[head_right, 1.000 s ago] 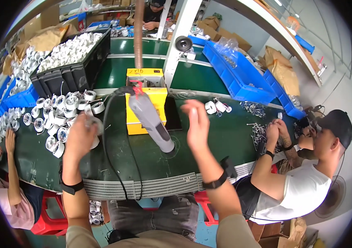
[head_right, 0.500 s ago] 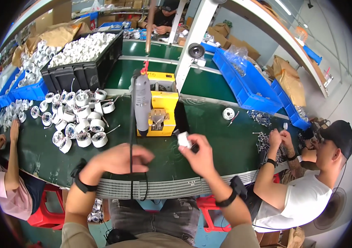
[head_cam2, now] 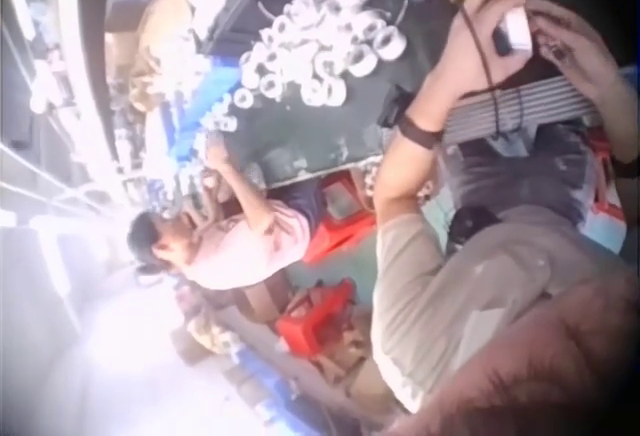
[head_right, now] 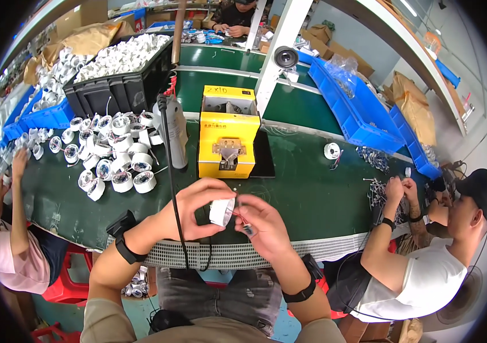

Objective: The person assembles electronic components by picking up a white plastic housing, inserting a circuit board and wires, and securing them with an electric screwdriver. They repeat this process for several units, placing the tool back in its holder after each use.

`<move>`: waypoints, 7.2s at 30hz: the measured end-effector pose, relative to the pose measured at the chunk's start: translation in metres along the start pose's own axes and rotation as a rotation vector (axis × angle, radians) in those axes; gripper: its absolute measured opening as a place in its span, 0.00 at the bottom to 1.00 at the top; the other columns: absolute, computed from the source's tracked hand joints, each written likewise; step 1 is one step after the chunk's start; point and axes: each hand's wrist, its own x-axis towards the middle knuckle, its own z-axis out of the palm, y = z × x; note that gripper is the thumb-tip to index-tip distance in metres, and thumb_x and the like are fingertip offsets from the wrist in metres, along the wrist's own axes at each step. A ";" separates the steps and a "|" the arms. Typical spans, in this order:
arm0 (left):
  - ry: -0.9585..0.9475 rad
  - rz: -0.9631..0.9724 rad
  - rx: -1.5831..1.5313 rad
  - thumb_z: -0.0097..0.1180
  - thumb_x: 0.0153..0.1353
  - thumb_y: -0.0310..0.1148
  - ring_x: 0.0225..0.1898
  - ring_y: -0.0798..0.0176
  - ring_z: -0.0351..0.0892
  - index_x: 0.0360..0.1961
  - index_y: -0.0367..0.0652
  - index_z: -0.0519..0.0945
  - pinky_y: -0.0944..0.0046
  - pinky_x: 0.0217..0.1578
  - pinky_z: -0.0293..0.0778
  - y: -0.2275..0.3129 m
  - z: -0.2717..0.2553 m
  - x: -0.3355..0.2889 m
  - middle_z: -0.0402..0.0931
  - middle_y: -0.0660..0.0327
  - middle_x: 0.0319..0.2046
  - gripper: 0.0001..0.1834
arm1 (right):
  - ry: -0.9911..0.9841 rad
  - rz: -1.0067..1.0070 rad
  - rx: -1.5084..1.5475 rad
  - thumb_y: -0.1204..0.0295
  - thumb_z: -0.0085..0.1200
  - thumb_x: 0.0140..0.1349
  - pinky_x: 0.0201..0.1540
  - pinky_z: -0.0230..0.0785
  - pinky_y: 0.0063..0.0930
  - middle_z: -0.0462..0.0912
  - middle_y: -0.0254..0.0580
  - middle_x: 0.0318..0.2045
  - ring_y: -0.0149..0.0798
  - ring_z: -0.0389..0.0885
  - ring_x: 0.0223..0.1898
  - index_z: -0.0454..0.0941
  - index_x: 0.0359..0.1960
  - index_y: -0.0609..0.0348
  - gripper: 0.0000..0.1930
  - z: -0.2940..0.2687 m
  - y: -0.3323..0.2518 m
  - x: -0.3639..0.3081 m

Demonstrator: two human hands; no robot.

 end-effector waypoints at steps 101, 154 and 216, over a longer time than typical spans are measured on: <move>0.190 -0.867 -0.583 0.42 0.70 0.29 0.38 0.61 0.81 0.54 0.32 0.67 0.63 0.39 0.84 -0.039 0.024 -0.001 0.72 0.55 0.44 0.15 | 0.293 -1.179 -0.328 0.70 0.40 0.67 0.16 0.62 0.26 0.67 0.40 0.18 0.32 0.66 0.14 0.50 0.63 0.62 0.25 0.077 -0.062 0.113; 0.300 -0.656 0.740 0.58 0.59 0.37 0.34 0.48 0.83 0.51 0.34 0.73 0.53 0.35 0.77 -0.021 -0.063 -0.014 0.79 0.44 0.34 0.22 | 0.209 -1.042 -0.386 0.48 0.46 0.67 0.53 0.65 0.35 0.73 0.44 0.45 0.39 0.73 0.48 0.61 0.59 0.62 0.31 -0.022 -0.056 0.088; 0.253 -0.648 -1.192 0.51 0.65 0.27 0.53 0.60 0.75 0.55 0.37 0.74 0.59 0.54 0.71 -0.027 0.020 -0.002 0.73 0.57 0.54 0.17 | 0.193 -0.586 -1.074 0.81 0.57 0.58 0.35 0.75 0.22 0.78 0.47 0.42 0.30 0.82 0.36 0.80 0.40 0.67 0.08 -0.005 -0.016 -0.006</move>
